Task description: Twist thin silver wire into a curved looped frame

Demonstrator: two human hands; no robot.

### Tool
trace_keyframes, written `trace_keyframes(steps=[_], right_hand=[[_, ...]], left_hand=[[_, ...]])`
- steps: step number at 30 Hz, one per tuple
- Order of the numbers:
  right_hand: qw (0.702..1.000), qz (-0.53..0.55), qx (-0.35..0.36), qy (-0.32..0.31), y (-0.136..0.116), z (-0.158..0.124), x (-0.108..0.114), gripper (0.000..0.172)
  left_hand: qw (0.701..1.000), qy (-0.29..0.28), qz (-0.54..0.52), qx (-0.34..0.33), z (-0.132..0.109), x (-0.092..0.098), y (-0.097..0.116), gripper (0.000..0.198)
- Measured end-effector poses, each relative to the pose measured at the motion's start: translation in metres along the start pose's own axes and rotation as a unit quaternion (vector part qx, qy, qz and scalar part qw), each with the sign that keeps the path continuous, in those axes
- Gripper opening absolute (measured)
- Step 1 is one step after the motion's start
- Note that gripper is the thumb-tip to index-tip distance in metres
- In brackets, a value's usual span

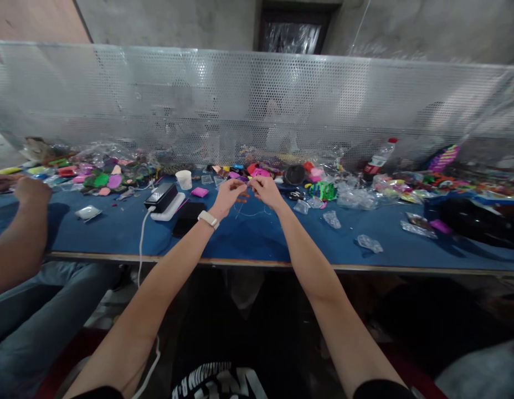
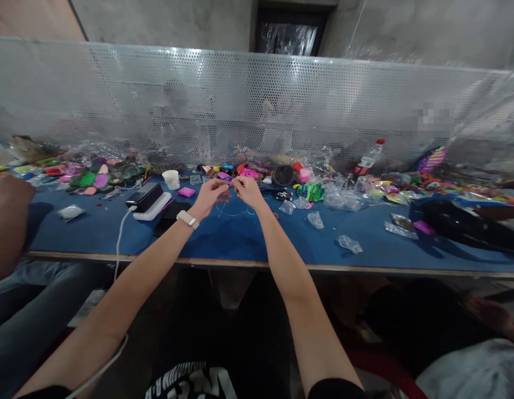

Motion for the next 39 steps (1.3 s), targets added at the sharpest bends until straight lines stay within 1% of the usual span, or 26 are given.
trace_keyframes(steps=[2, 5, 7, 9, 11, 12, 13, 15, 16, 17, 18, 19, 21, 23, 26, 28, 31, 34, 37, 39], right_hand=[[1.000, -0.022, 0.010, 0.008, -0.002, 0.001, 0.001, 0.054], [0.997, -0.052, 0.038, 0.044, -0.008, 0.000, 0.006, 0.055], [0.994, -0.069, 0.058, 0.064, -0.013, -0.001, 0.008, 0.053], [0.991, -0.084, 0.078, 0.068, -0.018, -0.003, 0.009, 0.051], [0.988, -0.096, 0.096, 0.068, -0.023, -0.004, 0.008, 0.048], [0.987, -0.101, 0.102, 0.068, -0.024, -0.005, 0.008, 0.046], [0.986, -0.105, 0.106, 0.069, -0.025, -0.005, 0.008, 0.045], [0.986, -0.110, 0.107, 0.067, -0.024, -0.005, 0.007, 0.044], [0.986, -0.112, 0.107, 0.064, -0.023, -0.004, 0.006, 0.045], [0.986, -0.115, 0.108, 0.060, -0.022, -0.004, 0.005, 0.045], [0.986, -0.116, 0.109, 0.055, -0.021, -0.004, 0.004, 0.046], [0.986, -0.115, 0.108, 0.049, -0.019, -0.003, 0.003, 0.048], [0.989, -0.105, 0.104, 0.034, -0.018, -0.003, 0.001, 0.052], [0.990, -0.088, 0.104, 0.026, -0.018, -0.004, 0.001, 0.057], [0.990, -0.078, 0.114, 0.032, -0.021, -0.007, 0.002, 0.065], [0.991, -0.079, 0.106, 0.032, -0.020, -0.008, 0.002, 0.068], [0.994, -0.075, 0.075, 0.029, -0.017, -0.008, 0.002, 0.063], [0.996, -0.067, 0.059, 0.026, -0.018, -0.009, 0.001, 0.057], [0.996, -0.062, 0.060, 0.024, -0.021, -0.010, 0.000, 0.052], [0.996, -0.061, 0.061, 0.021, -0.022, -0.010, 0.000, 0.050]], left_hand=[[0.997, 0.012, 0.060, -0.042, 0.001, -0.001, 0.003, 0.021], [0.988, 0.014, 0.122, -0.094, 0.001, -0.003, 0.005, 0.015], [0.984, 0.011, 0.146, -0.105, 0.002, -0.003, 0.006, 0.012], [0.982, 0.008, 0.163, -0.100, 0.001, -0.002, 0.008, 0.011], [0.971, 0.006, 0.207, -0.117, -0.002, -0.001, 0.015, 0.012], [0.958, 0.008, 0.249, -0.141, -0.004, -0.001, 0.022, 0.013], [0.937, 0.012, 0.304, -0.174, -0.008, -0.002, 0.029, 0.014], [0.874, 0.019, 0.424, -0.236, -0.016, -0.006, 0.043, 0.017], [0.843, 0.017, 0.474, -0.253, -0.019, -0.009, 0.047, 0.017], [0.820, 0.010, 0.511, -0.258, -0.022, -0.013, 0.048, 0.017], [0.805, 0.000, 0.537, -0.252, -0.024, -0.015, 0.048, 0.018], [0.798, -0.011, 0.553, -0.240, -0.025, -0.018, 0.046, 0.019], [0.798, -0.022, 0.564, -0.213, -0.025, -0.020, 0.042, 0.023], [0.805, -0.028, 0.558, -0.200, -0.023, -0.021, 0.038, 0.025], [0.828, -0.041, 0.524, -0.196, -0.017, -0.020, 0.031, 0.024], [0.849, -0.042, 0.489, -0.194, -0.014, -0.017, 0.026, 0.023], [0.881, -0.028, 0.427, -0.199, -0.009, -0.014, 0.021, 0.024], [0.903, -0.028, 0.382, -0.197, -0.006, -0.012, 0.019, 0.026], [0.909, -0.044, 0.369, -0.189, -0.005, -0.013, 0.020, 0.025], [0.904, -0.047, 0.380, -0.190, -0.006, -0.013, 0.021, 0.023]])
Point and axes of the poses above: each hand's wrist, its own z-axis towards the middle knuckle, its own x-axis out of the back of the hand, y = z × x, the point moved 6 cm from there along z, towards the middle knuckle, and after that the axes turned 2 degrees about -x, right-handed, at the moved point
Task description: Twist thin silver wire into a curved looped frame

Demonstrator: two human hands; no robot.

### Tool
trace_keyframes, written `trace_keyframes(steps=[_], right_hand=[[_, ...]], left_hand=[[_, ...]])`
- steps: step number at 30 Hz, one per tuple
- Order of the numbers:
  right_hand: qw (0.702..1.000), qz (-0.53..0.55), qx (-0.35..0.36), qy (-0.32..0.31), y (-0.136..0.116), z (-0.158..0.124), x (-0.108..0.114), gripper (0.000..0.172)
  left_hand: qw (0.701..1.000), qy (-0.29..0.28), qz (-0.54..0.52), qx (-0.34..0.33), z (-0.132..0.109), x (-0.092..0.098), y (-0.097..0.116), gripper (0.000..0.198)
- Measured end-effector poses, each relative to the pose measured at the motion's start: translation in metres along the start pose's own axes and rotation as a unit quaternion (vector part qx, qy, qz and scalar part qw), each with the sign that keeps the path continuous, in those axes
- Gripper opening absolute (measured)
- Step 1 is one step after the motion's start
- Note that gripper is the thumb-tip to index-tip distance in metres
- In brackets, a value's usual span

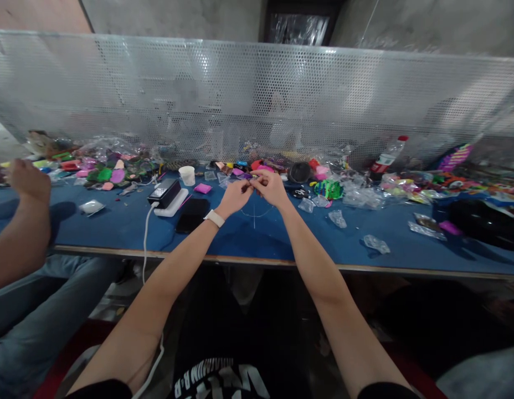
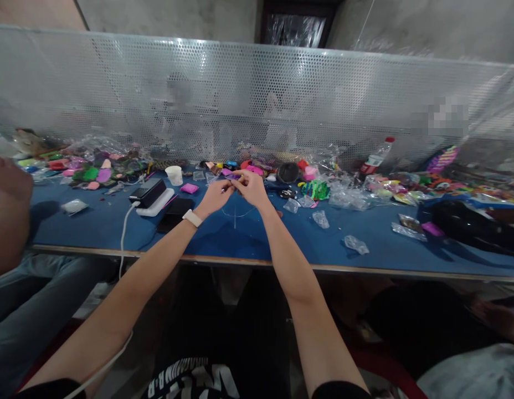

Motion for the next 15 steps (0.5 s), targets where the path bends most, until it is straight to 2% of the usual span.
trace_keyframes(steps=[9, 12, 15], right_hand=[[1.000, 0.020, 0.017, -0.003, -0.003, 0.000, -0.001, 0.056], [0.998, -0.018, 0.055, 0.011, -0.015, -0.003, 0.002, 0.051], [0.988, -0.079, 0.117, 0.055, -0.029, -0.008, 0.004, 0.042]], left_hand=[[0.989, 0.041, 0.141, -0.016, -0.013, 0.001, 0.015, 0.013], [0.987, 0.055, 0.153, -0.018, -0.015, 0.004, 0.020, 0.015], [0.983, 0.084, 0.157, -0.032, -0.016, 0.009, 0.025, 0.016]])
Point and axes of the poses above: each hand's wrist, its own z-axis towards the middle knuckle, its own x-axis out of the back of the hand, y = z × x, the point moved 6 cm from there along z, towards the middle knuckle, and after that the axes turned 2 degrees about -x, right-handed, at the moved point
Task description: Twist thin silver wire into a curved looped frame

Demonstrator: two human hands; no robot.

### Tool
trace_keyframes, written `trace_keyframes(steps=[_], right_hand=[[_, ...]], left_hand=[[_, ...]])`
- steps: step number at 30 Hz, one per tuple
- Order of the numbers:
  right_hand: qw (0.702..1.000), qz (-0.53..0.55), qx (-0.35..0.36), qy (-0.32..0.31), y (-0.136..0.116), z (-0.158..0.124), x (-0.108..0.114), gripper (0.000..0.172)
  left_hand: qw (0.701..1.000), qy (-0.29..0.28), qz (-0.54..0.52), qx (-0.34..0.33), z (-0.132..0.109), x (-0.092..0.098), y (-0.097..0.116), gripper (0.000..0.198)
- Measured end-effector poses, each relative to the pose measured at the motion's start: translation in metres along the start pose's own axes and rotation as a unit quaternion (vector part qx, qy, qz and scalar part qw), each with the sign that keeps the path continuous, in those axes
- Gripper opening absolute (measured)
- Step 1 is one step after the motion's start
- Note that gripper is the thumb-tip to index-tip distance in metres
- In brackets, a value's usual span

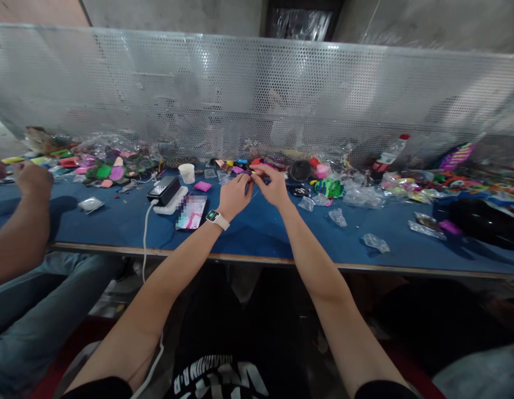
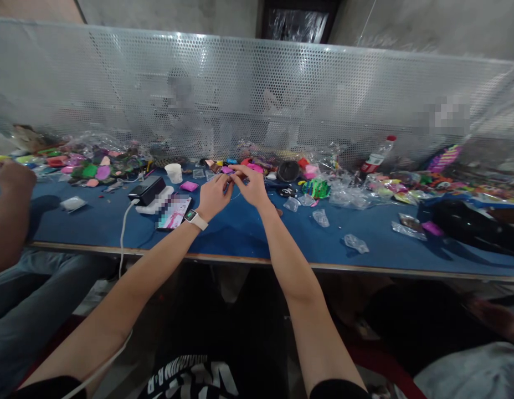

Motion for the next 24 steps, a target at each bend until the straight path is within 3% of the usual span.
trace_keyframes(steps=[5, 14, 18, 21, 24], right_hand=[[0.996, -0.051, 0.054, 0.045, -0.009, -0.004, -0.001, 0.036], [0.991, -0.069, 0.091, 0.064, -0.020, -0.005, -0.001, 0.030], [0.993, -0.062, 0.065, 0.072, -0.017, -0.005, -0.002, 0.029], [0.994, -0.039, 0.046, 0.089, -0.014, -0.006, -0.002, 0.029], [0.991, -0.043, 0.089, 0.094, -0.021, -0.007, 0.000, 0.019]], left_hand=[[1.000, 0.021, -0.008, -0.004, 0.001, 0.005, 0.000, 0.012], [1.000, 0.024, -0.021, 0.001, 0.001, 0.007, 0.001, 0.014], [0.999, 0.027, -0.038, 0.015, -0.001, 0.007, 0.000, 0.016], [0.996, 0.044, -0.073, 0.016, 0.000, 0.008, -0.001, 0.015], [0.989, 0.046, -0.136, 0.024, 0.003, 0.008, -0.004, 0.009]])
Point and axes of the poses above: each hand's wrist, its own z-axis towards the middle knuckle, its own x-axis out of the back of the hand, y = z × x, the point moved 6 cm from there along z, towards the middle knuckle, and after that the axes turned 2 degrees about -x, right-handed, at the moved point
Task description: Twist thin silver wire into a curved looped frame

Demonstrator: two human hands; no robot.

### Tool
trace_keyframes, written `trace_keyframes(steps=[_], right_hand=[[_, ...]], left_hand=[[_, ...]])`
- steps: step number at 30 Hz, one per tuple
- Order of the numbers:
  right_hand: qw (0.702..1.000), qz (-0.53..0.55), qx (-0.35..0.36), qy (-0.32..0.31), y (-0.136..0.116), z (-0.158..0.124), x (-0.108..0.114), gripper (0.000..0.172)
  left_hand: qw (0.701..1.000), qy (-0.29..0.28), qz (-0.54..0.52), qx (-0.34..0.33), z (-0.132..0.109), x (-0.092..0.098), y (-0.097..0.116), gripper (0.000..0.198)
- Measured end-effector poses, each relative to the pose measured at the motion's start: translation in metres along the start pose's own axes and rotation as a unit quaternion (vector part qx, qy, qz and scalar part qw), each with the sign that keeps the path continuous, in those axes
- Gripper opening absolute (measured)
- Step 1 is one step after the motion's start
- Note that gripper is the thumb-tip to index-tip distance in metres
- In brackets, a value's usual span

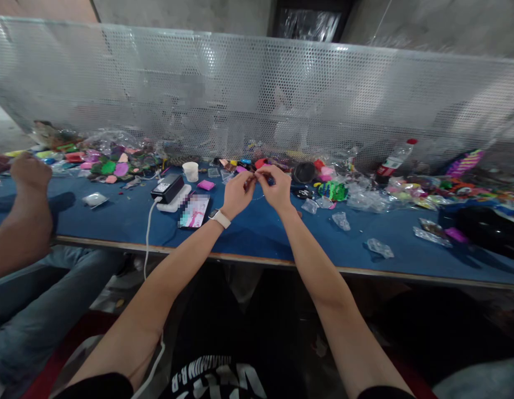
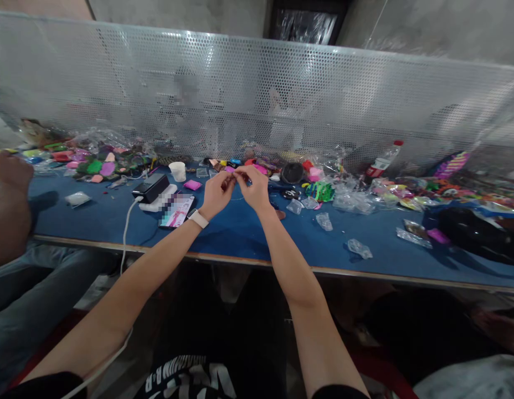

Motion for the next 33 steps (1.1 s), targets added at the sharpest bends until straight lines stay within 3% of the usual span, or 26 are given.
trace_keyframes(steps=[7, 14, 23, 27, 33], right_hand=[[0.993, -0.058, 0.090, -0.054, -0.008, 0.005, 0.008, 0.027], [0.987, -0.090, 0.082, -0.104, -0.003, 0.008, 0.008, 0.027], [0.985, -0.064, 0.095, -0.127, -0.012, 0.010, 0.012, 0.024], [0.987, -0.044, 0.062, -0.142, -0.002, 0.011, 0.009, 0.021], [0.992, 0.030, -0.038, -0.118, 0.010, 0.010, 0.006, 0.030]], left_hand=[[0.992, -0.017, -0.121, 0.043, 0.005, -0.004, -0.006, 0.012], [0.991, -0.030, -0.117, 0.051, 0.004, -0.004, -0.004, 0.013], [0.998, -0.015, -0.011, -0.059, 0.003, -0.001, -0.003, 0.010], [0.991, 0.000, 0.044, -0.123, 0.002, 0.000, -0.002, 0.013], [0.986, 0.004, 0.082, -0.145, 0.002, 0.003, -0.004, 0.014]])
Point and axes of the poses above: each hand's wrist, its own z-axis towards the middle knuckle, its own x-axis out of the back of the hand, y = z × x, the point moved 6 cm from there along z, towards the middle knuckle, and after that the axes turned 2 degrees about -x, right-handed, at the moved point
